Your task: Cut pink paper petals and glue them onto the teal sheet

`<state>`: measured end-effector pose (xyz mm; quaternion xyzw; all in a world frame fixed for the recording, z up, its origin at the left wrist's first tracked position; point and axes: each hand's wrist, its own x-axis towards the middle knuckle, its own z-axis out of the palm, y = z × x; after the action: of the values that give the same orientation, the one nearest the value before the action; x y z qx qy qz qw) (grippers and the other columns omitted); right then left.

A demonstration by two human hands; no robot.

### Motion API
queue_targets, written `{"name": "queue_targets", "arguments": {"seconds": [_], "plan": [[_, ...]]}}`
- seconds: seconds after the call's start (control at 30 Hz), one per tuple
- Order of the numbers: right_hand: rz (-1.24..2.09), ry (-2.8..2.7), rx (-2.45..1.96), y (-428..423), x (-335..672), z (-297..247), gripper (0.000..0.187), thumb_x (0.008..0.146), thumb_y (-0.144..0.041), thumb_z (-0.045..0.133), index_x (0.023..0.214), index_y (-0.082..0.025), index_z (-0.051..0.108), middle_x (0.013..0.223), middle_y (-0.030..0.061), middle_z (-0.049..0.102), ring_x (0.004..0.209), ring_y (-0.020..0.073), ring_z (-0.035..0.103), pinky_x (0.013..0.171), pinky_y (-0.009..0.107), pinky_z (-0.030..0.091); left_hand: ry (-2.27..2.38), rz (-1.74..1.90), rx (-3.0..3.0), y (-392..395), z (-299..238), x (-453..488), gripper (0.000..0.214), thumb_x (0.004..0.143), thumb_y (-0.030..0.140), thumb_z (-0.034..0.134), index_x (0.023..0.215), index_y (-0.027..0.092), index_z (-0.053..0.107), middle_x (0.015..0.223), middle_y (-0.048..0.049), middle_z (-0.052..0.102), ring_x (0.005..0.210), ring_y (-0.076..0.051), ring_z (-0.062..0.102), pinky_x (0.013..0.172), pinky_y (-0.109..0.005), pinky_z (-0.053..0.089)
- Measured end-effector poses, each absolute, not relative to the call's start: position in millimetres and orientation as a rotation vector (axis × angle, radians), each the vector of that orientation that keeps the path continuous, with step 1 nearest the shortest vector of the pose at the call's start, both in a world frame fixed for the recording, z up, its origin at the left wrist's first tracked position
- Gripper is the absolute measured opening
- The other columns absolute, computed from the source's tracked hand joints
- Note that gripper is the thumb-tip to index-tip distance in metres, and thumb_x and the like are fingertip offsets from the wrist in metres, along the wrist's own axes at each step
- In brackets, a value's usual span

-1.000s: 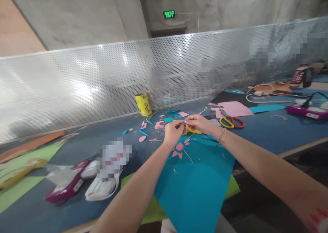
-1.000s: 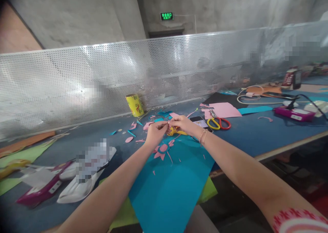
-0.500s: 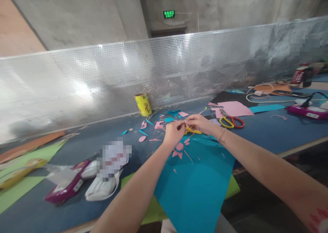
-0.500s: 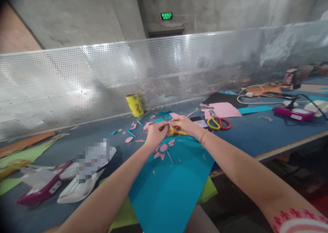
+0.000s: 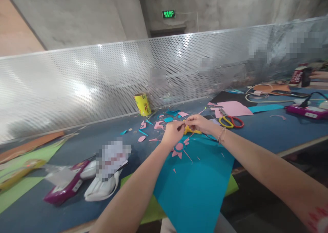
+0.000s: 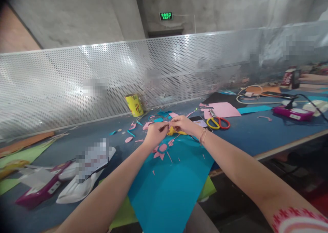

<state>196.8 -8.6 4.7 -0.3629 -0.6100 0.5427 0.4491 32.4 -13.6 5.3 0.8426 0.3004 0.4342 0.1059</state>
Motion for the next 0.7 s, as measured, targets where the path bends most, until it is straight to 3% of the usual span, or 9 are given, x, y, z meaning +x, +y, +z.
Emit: {"name": "queue_targets", "arguments": {"seconds": [0.5, 0.7], "plan": [[1.462, -1.472, -0.882, -7.5, 200.1, 4.0, 0.02, 0.061, -0.029, 0.073, 0.066, -0.012, 0.064, 0.053, 0.0, 0.056, 0.048, 0.0066, 0.047, 0.05, 0.023, 0.039, 0.823, 1.237, 2.604, -10.8, 4.6, 28.0, 0.024, 0.073, 0.011, 0.042, 0.066, 0.019, 0.064, 0.062, -0.003, 0.06, 0.056, -0.012, 0.05, 0.056, -0.022, 0.033], [1.398, -1.518, -0.954, -6.4, 200.9, 4.9, 0.017, 0.061, -0.026, 0.072, 0.061, -0.014, 0.06, 0.048, -0.0024, 0.051, 0.044, 0.0059, 0.043, 0.045, 0.022, 0.033, 0.8, 1.26, 2.531, -8.8, 2.7, 26.9, 0.026, 0.072, 0.01, 0.045, 0.078, 0.021, 0.069, 0.071, -0.0031, 0.066, 0.061, -0.012, 0.055, 0.061, -0.022, 0.039]]}}
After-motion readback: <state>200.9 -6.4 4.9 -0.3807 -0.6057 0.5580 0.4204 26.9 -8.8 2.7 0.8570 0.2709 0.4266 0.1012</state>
